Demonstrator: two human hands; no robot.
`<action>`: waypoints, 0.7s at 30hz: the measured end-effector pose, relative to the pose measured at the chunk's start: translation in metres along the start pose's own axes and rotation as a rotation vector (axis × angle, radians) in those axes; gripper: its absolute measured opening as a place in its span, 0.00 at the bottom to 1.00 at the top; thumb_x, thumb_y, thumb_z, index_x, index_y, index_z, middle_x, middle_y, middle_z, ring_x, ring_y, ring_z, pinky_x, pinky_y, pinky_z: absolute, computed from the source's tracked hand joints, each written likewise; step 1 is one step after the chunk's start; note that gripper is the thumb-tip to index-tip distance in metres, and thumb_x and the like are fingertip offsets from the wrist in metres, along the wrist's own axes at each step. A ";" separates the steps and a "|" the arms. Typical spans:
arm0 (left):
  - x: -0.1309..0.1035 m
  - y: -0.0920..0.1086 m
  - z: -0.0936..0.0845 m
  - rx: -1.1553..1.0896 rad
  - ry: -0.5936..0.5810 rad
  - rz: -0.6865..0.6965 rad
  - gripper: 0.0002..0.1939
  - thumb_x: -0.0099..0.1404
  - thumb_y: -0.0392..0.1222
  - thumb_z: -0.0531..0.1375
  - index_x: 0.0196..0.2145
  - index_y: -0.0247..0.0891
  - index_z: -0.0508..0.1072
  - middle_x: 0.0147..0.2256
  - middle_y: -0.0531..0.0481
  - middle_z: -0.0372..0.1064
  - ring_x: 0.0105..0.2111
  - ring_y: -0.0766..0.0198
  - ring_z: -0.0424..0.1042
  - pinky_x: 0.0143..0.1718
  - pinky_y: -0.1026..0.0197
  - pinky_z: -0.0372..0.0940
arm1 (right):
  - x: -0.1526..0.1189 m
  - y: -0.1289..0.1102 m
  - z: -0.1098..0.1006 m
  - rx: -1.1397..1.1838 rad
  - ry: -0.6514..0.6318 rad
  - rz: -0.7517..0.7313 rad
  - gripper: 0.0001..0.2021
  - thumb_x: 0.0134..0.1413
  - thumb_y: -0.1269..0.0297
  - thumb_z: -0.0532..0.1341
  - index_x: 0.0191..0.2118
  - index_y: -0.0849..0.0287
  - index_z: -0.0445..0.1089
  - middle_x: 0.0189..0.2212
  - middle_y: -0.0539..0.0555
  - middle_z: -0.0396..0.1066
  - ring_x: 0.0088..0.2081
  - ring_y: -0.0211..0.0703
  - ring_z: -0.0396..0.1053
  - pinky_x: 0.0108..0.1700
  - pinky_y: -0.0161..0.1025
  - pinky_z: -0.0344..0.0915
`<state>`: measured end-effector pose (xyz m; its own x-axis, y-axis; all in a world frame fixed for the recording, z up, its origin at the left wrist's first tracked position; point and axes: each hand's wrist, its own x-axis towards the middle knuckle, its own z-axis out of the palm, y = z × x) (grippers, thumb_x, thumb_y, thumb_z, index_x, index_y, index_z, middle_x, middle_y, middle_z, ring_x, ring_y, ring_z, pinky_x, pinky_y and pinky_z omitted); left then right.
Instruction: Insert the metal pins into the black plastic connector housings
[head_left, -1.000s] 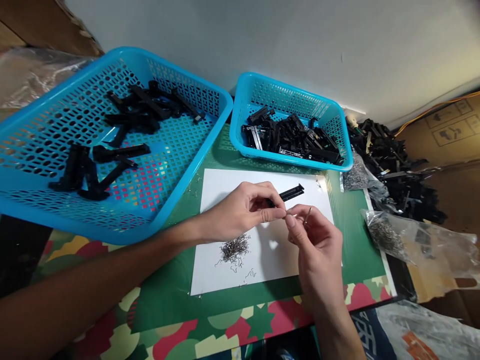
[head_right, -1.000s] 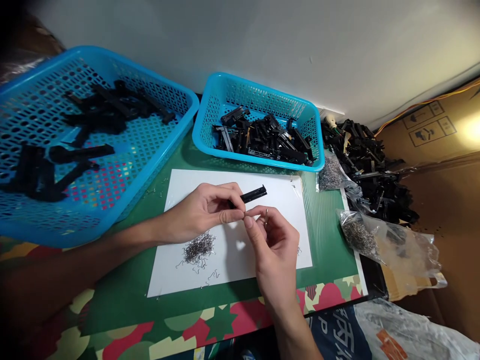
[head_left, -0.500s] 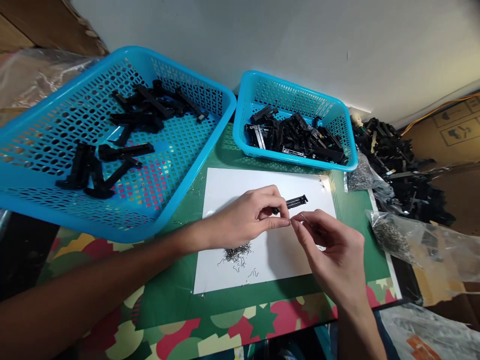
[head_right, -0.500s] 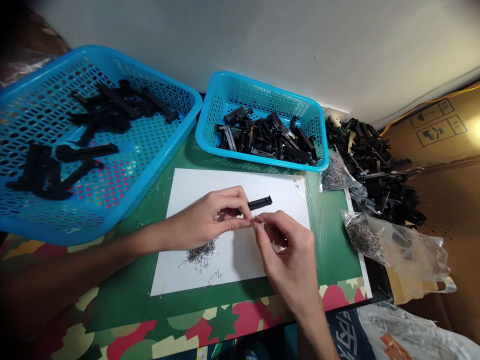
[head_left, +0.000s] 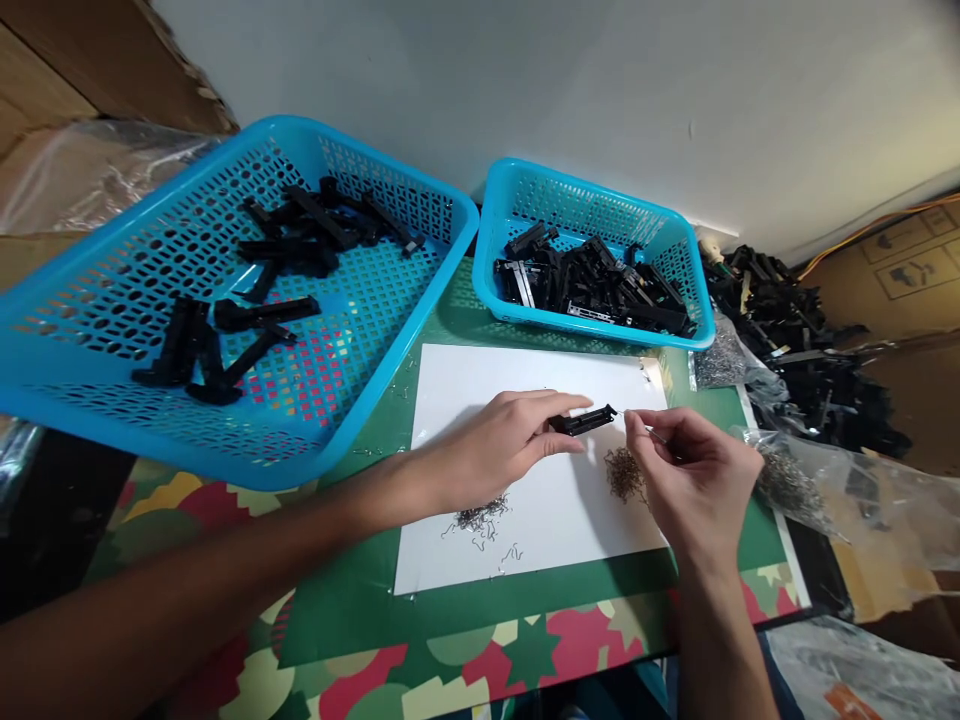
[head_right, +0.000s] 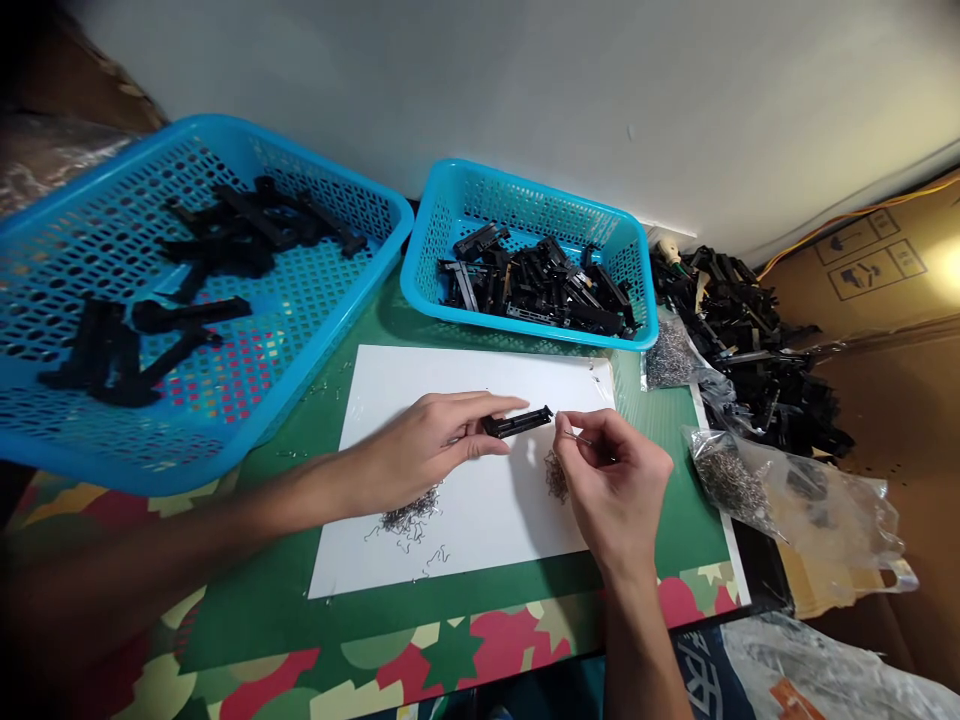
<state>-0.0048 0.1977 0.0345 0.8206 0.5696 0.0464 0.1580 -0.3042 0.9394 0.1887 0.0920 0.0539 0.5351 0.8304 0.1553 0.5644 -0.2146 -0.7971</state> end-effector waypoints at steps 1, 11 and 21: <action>0.000 0.000 0.001 0.011 -0.002 0.018 0.19 0.77 0.44 0.60 0.63 0.42 0.74 0.48 0.46 0.79 0.47 0.56 0.76 0.49 0.56 0.67 | 0.000 0.001 0.001 0.000 -0.015 0.005 0.10 0.56 0.59 0.71 0.30 0.60 0.79 0.19 0.46 0.64 0.20 0.34 0.58 0.23 0.33 0.56; -0.002 0.004 0.010 0.178 0.011 -0.046 0.15 0.79 0.42 0.57 0.57 0.41 0.78 0.46 0.46 0.79 0.40 0.58 0.77 0.36 0.59 0.64 | 0.005 0.009 0.006 -0.006 -0.172 0.111 0.11 0.56 0.59 0.70 0.29 0.62 0.78 0.19 0.49 0.70 0.20 0.34 0.60 0.20 0.31 0.57; -0.004 -0.003 0.013 0.190 0.014 0.009 0.14 0.79 0.39 0.57 0.56 0.42 0.79 0.46 0.47 0.80 0.42 0.58 0.77 0.36 0.58 0.64 | 0.004 0.014 0.008 -0.075 -0.178 0.030 0.09 0.57 0.61 0.68 0.30 0.61 0.77 0.22 0.50 0.72 0.22 0.34 0.62 0.24 0.32 0.58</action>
<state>-0.0014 0.1869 0.0271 0.8148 0.5766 0.0601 0.2531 -0.4470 0.8580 0.1937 0.0968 0.0392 0.4367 0.8994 0.0216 0.5990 -0.2727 -0.7529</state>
